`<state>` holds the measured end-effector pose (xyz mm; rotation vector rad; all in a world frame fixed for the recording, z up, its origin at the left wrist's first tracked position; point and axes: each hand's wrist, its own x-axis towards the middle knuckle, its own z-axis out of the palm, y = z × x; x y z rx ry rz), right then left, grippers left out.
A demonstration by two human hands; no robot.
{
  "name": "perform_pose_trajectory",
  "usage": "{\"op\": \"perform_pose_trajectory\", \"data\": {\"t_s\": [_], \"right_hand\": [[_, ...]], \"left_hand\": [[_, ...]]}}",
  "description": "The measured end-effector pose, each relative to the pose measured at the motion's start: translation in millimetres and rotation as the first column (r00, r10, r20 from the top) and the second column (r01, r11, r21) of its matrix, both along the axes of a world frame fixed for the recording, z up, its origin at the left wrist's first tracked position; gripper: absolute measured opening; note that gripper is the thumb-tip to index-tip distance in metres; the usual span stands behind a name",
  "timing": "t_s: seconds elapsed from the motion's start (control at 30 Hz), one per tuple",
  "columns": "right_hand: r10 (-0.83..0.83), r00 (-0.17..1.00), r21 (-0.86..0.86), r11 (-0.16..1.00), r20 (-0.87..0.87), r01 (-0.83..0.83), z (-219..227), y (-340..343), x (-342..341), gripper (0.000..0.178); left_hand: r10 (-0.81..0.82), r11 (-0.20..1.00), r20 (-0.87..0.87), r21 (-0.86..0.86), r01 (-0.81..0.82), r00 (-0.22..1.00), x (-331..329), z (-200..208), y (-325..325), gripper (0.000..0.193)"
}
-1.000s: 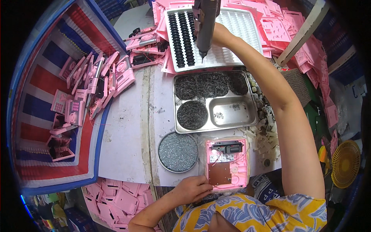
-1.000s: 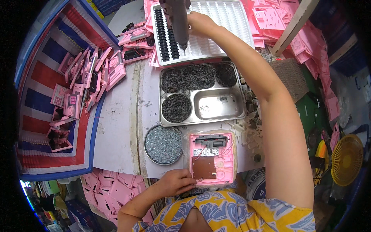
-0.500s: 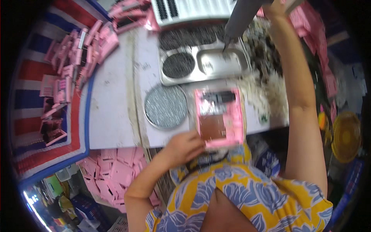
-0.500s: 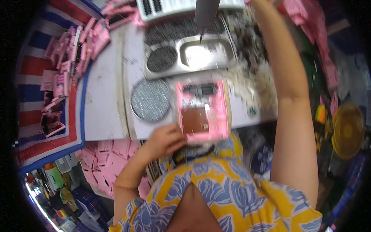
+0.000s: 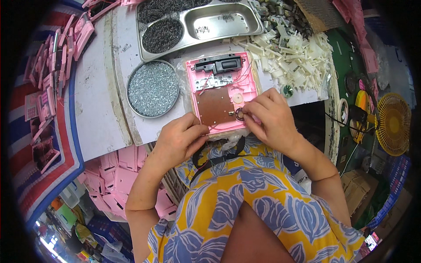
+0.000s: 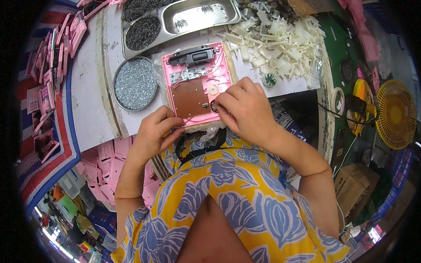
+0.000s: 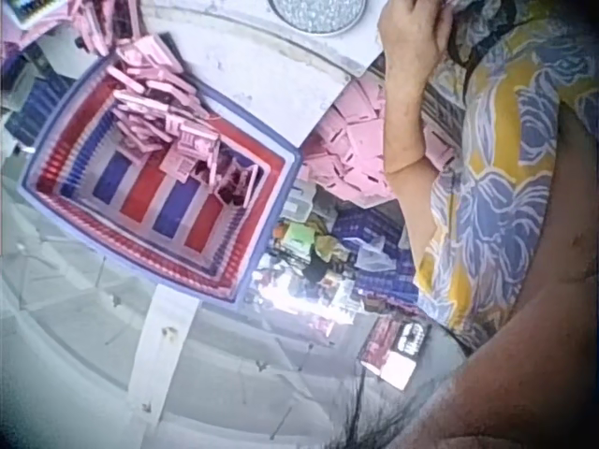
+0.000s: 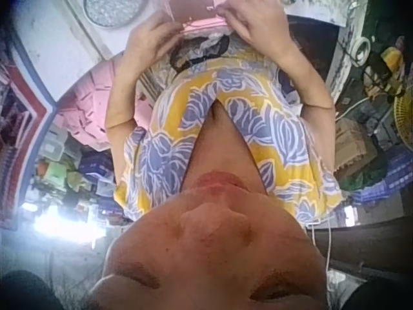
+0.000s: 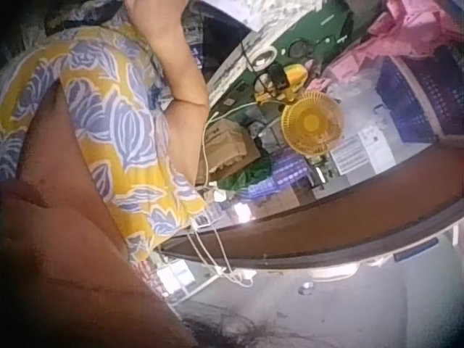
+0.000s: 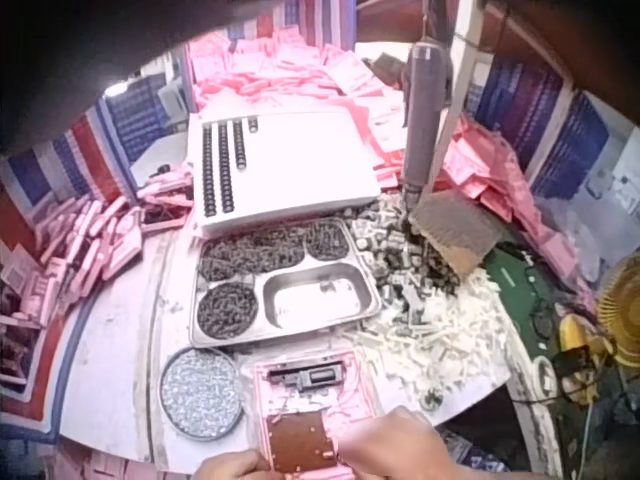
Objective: Assembling internal electronic components and the outer shell of a pink toy device using a soldering iron and an electric screwdriver.
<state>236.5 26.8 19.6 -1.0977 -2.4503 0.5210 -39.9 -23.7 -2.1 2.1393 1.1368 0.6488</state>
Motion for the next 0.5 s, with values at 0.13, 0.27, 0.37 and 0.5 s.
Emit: {"op": "perform_pose_trajectory", "data": {"t_s": [0.13,0.27,0.37,0.5], "right_hand": [[0.04,0.999,0.025,0.999,-0.032,-0.039,-2.4,1.4,-0.2,0.019],[0.058,0.968,-0.014,0.998,-0.245,-0.063,-32.3,7.3,11.1,0.021],[0.065,0.971,0.027,0.998,-0.232,-0.06,-34.5,5.8,10.1,0.02],[0.135,0.988,-0.006,0.991,-0.08,-0.135,-6.2,12.1,9.9,0.02]], "left_hand": [[0.037,0.999,0.026,-0.007,-0.036,0.999,2.0,-1.9,-3.6,0.02],[0.039,0.999,0.068,-0.01,-0.038,0.997,3.7,-5.3,-1.7,0.019],[0.028,0.999,0.06,-0.019,-0.027,0.998,3.6,-5.6,-0.8,0.019],[0.026,0.999,0.025,-0.022,-0.025,0.999,3.5,-3.2,0.0,0.019]]}}
